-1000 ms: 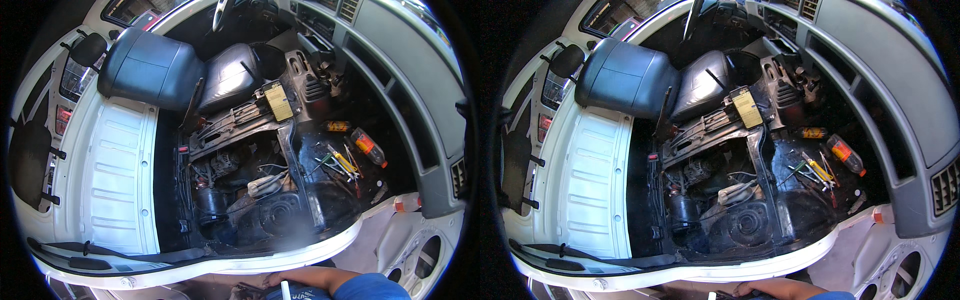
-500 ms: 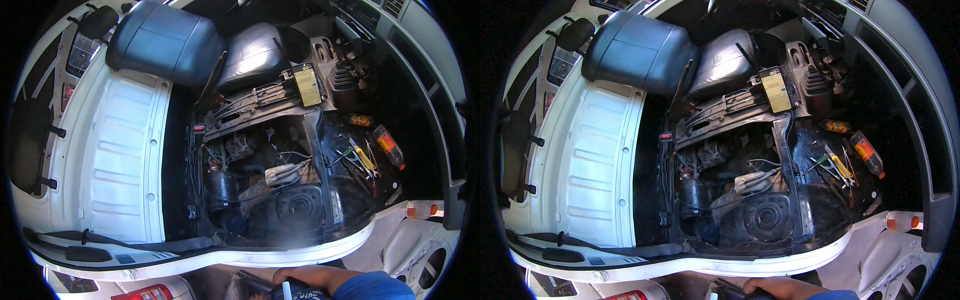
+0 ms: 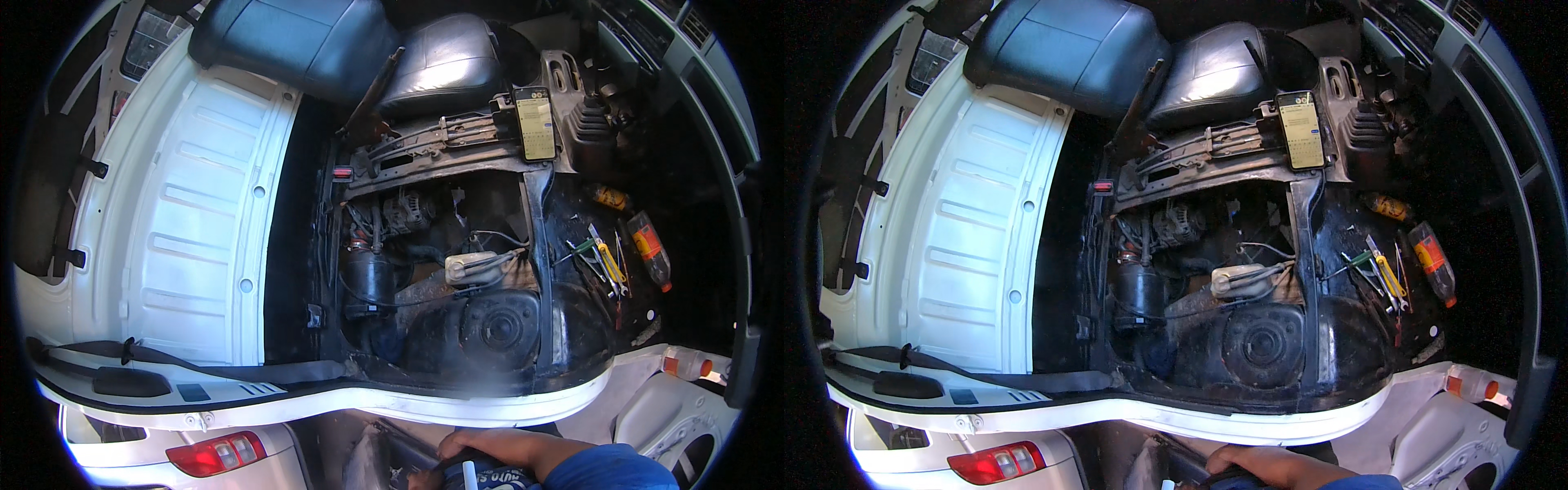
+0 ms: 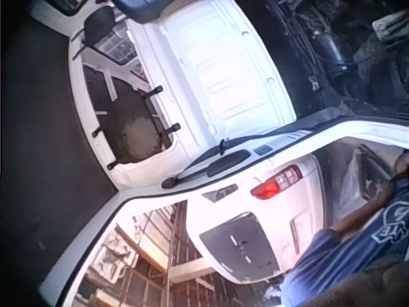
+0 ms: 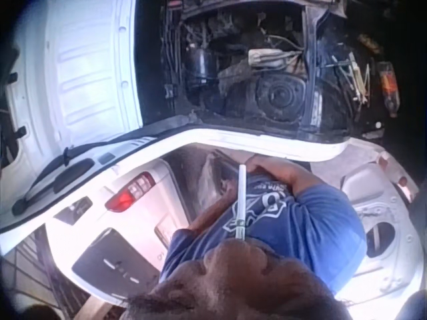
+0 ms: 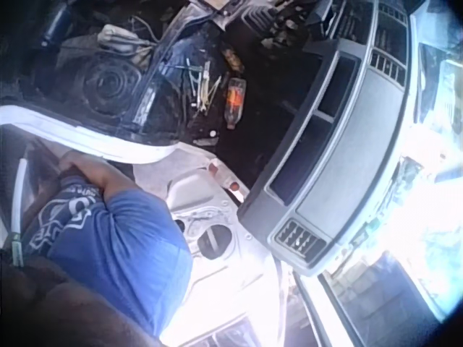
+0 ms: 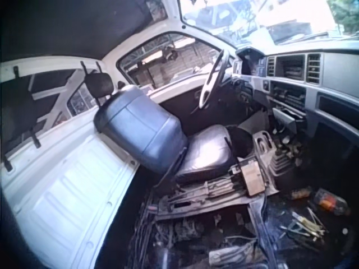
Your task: The person walks through an auto repair shop, approaches a white van with its interior partially disassembled, and inspects the center console area. They handle a small green box and a smartphone, placing the phone on the dashboard and interacting with the console components.
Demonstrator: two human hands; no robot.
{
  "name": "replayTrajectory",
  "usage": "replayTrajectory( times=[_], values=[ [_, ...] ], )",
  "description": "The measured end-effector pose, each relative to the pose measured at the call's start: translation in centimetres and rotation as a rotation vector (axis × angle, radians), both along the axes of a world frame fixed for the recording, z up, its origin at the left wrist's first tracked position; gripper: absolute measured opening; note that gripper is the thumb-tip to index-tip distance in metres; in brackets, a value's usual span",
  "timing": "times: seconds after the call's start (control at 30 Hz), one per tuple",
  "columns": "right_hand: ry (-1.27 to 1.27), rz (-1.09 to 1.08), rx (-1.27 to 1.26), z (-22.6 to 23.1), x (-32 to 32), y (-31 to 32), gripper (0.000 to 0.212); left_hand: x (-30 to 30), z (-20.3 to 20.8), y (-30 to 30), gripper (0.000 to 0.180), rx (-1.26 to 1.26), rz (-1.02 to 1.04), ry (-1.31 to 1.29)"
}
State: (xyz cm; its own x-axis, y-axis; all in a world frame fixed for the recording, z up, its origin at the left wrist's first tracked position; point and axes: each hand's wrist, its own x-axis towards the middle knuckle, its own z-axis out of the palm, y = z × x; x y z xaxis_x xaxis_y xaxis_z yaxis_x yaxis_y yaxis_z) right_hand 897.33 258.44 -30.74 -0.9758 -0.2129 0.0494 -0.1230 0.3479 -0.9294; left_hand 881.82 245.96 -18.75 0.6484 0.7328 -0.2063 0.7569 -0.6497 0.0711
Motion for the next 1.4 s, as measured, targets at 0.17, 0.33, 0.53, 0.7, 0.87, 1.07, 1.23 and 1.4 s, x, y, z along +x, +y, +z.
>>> replayTrajectory(
  times=[0.17,0.33,0.53,0.7,0.87,1.07,1.23,1.4],
  values=[
    [-0.293,-0.089,-0.128,0.0,1.5,-0.1,0.041,0.9,-0.7,-0.5,0.028,0.09,-0.065,0.0],
    [-0.332,-0.181,-0.268,-0.6,3.7,-1.3,0.038,0.4,-2.0,-0.3,0.028,0.081,-0.084,0.014],
    [-0.278,-0.295,-0.094,0.6,5.0,-1.2,0.036,2.3,-1.5,3.7,0.03,-0.534,0.177,0.185],
    [-0.345,-0.517,-0.352,8.0,11.8,-0.3,0.052,3.6,3.3,7.7,0.034,-0.8,0.158,0.27],
    [-0.462,-0.602,-0.531,14.5,18.8,0.8,0.059,3.3,8.2,10.1,0.046,-0.707,0.161,-0.023],
    [-0.472,-0.825,-0.398,19.4,22.0,2.4,0.058,5.8,10.9,14.0,0.036,-0.699,0.149,-0.027],
    [-0.43,-1.136,-0.431,22.7,21.1,3.3,0.057,7.2,14.0,19.8,0.028,-0.654,0.036,-0.053],
    [-0.158,-1.347,-0.007,26.1,20.4,5.2,0.036,8.6,19.3,25.1,0.022,-0.566,-0.107,-0.071]
  ],
)
